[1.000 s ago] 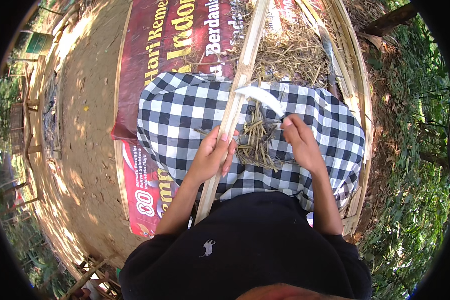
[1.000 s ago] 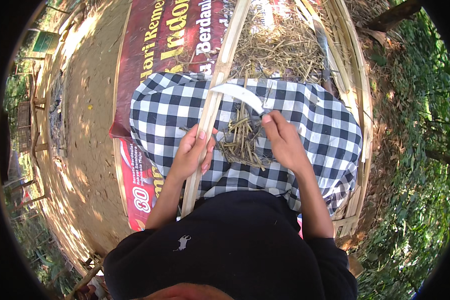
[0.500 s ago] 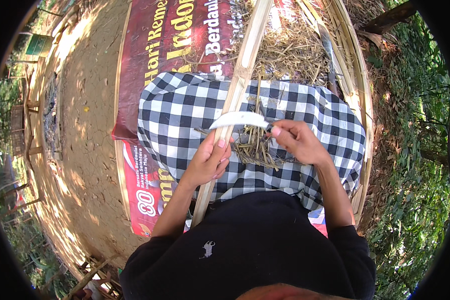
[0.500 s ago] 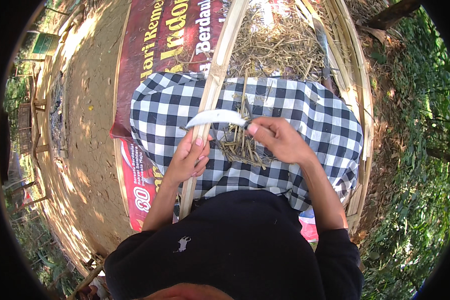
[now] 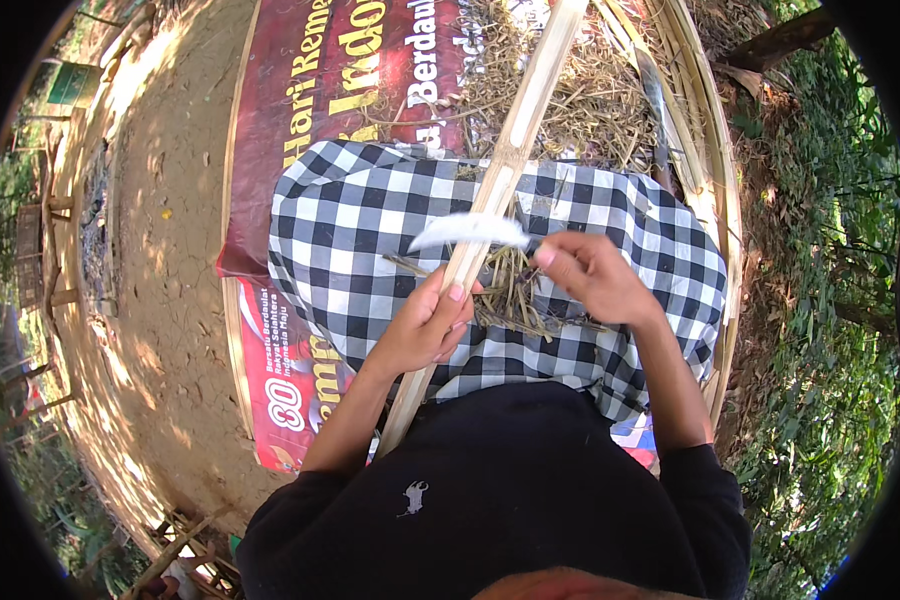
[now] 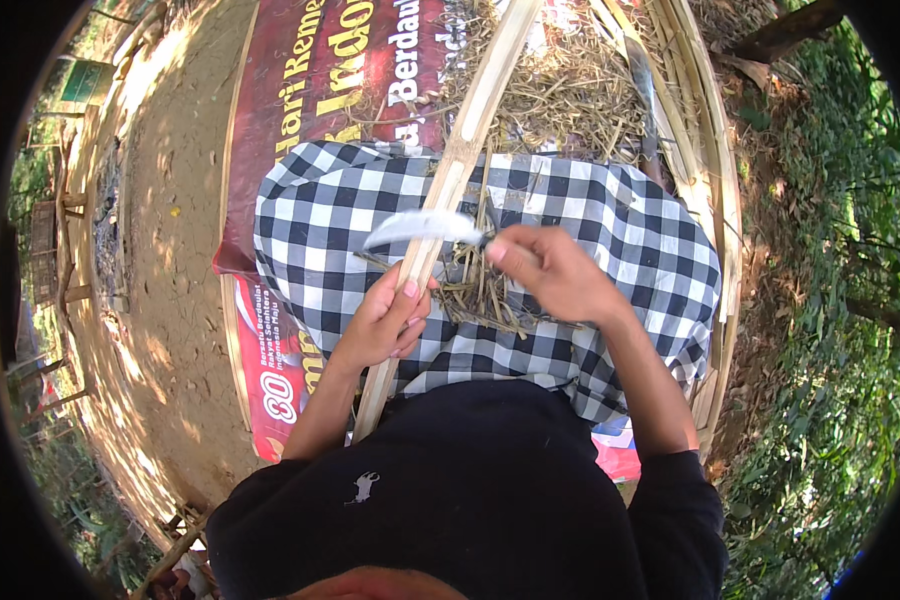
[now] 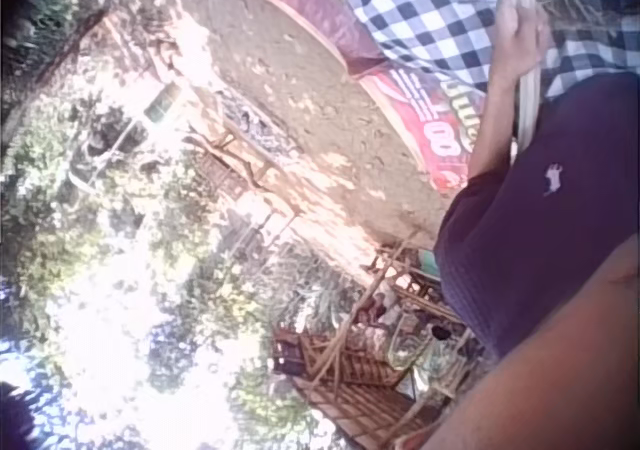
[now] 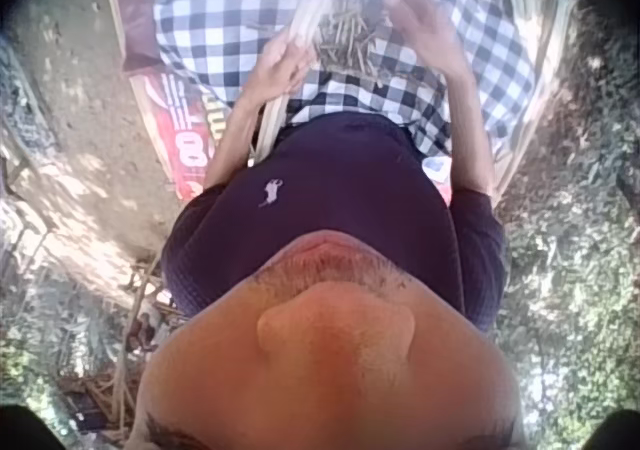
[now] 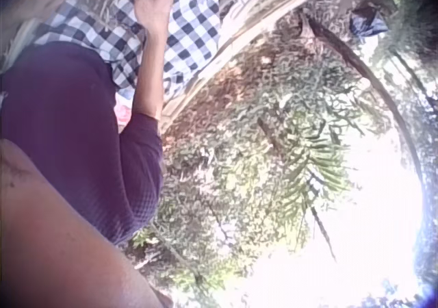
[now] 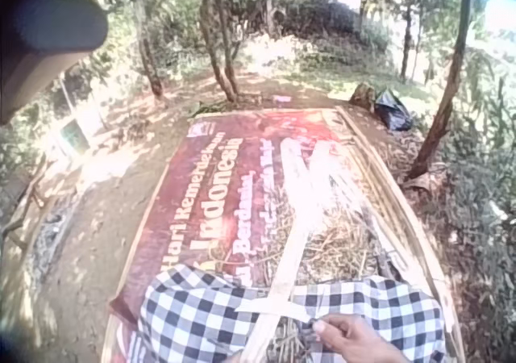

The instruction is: The person shaves and smooths a strip of bamboo using a curved knife while sitting with the material over their lap.

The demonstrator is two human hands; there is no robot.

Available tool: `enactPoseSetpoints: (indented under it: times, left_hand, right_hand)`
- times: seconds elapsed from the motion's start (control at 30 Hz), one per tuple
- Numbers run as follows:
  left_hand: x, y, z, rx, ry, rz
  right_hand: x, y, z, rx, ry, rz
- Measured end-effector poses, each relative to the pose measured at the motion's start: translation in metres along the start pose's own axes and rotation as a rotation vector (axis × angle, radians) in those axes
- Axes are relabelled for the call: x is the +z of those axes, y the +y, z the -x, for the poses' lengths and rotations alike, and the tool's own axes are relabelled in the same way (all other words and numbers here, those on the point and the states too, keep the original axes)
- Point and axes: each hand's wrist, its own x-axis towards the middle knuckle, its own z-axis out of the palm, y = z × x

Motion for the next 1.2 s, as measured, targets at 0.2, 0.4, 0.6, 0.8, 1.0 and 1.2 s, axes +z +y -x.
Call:
enactPoseSetpoints:
  times: [0.2,0.4,0.6,0.8,1.0,1.2]
  left_hand:
    - [-0.002,0.002,-0.004,0.024,-0.001,-0.018]
    - [0.001,0.001,-0.008,0.024,0.023,-0.068]
    - [0.0,0.001,-0.01,0.009,0.028,-0.017]
    - [-0.007,-0.004,-0.013,-0.007,-0.008,0.046]
    - [-0.01,-0.002,-0.01,-0.012,-0.024,0.038]
    - [-0.013,-0.002,-0.014,0.002,-0.002,0.016]
  right_hand:
    - [0.01,0.007,0.006,-0.095,-0.124,0.151]
    - [0.01,0.021,0.0,-0.03,0.053,-0.007]
    - [-0.008,0.022,-0.003,0.082,0.19,-0.127]
    - [-0.008,0.023,-0.001,0.029,0.158,-0.096]
    - [0.006,0.023,0.007,0.012,0.061,0.0]
    - [0.021,0.024,0.006,-0.102,-0.019,0.065]
